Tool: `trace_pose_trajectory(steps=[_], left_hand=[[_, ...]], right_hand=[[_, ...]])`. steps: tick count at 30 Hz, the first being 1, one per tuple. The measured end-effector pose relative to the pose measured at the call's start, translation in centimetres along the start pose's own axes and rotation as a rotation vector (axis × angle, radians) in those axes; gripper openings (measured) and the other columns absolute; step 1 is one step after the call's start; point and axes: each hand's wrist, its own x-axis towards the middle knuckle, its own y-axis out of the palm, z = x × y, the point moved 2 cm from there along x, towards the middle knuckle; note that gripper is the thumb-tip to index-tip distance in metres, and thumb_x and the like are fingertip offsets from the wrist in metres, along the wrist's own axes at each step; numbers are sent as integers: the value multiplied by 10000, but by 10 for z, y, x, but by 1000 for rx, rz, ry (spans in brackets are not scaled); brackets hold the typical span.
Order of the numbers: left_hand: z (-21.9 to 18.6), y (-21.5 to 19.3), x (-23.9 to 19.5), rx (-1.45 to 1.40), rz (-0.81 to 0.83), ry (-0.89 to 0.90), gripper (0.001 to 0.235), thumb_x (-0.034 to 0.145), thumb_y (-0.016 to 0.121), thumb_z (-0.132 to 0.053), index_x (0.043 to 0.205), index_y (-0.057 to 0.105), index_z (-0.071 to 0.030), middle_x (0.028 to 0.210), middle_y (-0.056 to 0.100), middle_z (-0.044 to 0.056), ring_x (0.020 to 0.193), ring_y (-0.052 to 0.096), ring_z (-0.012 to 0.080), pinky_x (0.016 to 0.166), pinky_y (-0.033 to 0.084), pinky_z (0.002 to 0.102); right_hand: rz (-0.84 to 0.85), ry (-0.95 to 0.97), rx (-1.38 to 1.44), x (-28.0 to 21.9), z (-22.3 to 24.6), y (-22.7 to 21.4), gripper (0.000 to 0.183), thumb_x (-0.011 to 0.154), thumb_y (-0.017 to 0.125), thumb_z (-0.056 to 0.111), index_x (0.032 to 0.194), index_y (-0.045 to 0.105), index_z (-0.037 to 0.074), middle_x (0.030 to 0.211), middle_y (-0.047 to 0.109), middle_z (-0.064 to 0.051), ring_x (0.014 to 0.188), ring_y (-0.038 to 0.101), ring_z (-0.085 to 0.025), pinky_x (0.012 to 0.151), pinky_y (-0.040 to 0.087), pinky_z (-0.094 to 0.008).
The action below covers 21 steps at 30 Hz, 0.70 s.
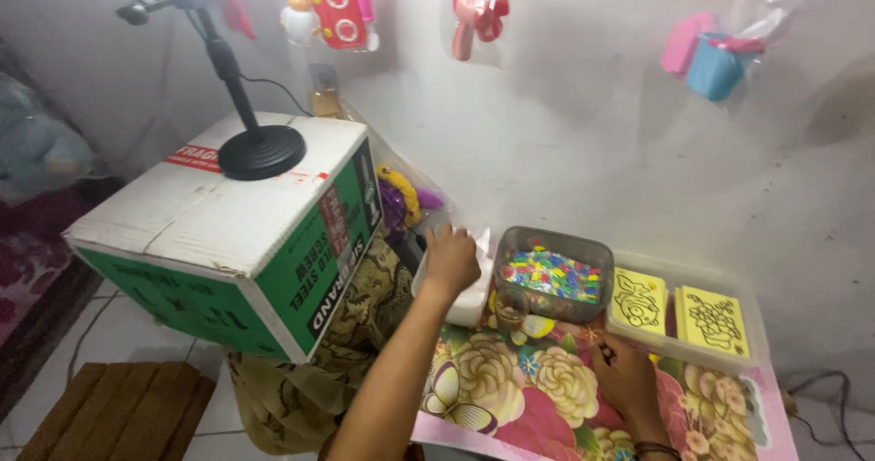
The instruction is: The person sits on the floor and packs small yellow cards with fish designs into clear plastic bags. They place the cards into the bags, add small colorful plastic pieces, and seal the bags before setting them aside.
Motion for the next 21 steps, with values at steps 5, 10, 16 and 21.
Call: trace_pose_trajectory(steps=[5,10,16,21], left_hand=[[-36,-79,-1,-28,-276,155,162,763,579,-37,775,741,-39,1030,724,126,1089,566,335,1052,355,630],[-91,-116,-29,-89,-415,466,107,776,615,-53,737,715,-48,911,697,117,1020,560,321,1011,373,557],[-153,-67,-68,-145,-373,838,117,641,653,-115,700,753,-105,766,708,67,937,586,272,916,413,494],[-182,23,-88,-183,-303,949,133,610,666,-148,703,760,-130,785,722,67,991,604,309,867,418,508]], right_hand=[[-61,-58,68,4,-11,1,197,892,674,248,892,755,68,630,677,-30,542,541,-170,546,421,-315],[25,-40,420,13,-48,1,234,906,704,226,861,768,6,637,669,-64,512,520,-142,496,413,-269],[-133,-168,573,-33,10,-34,297,1032,528,101,1050,766,-74,970,739,-332,1018,712,-383,953,538,-534],[205,-277,1250,-1,-52,-2,699,998,404,578,1206,694,-23,597,652,-153,465,610,-178,343,412,-260]])
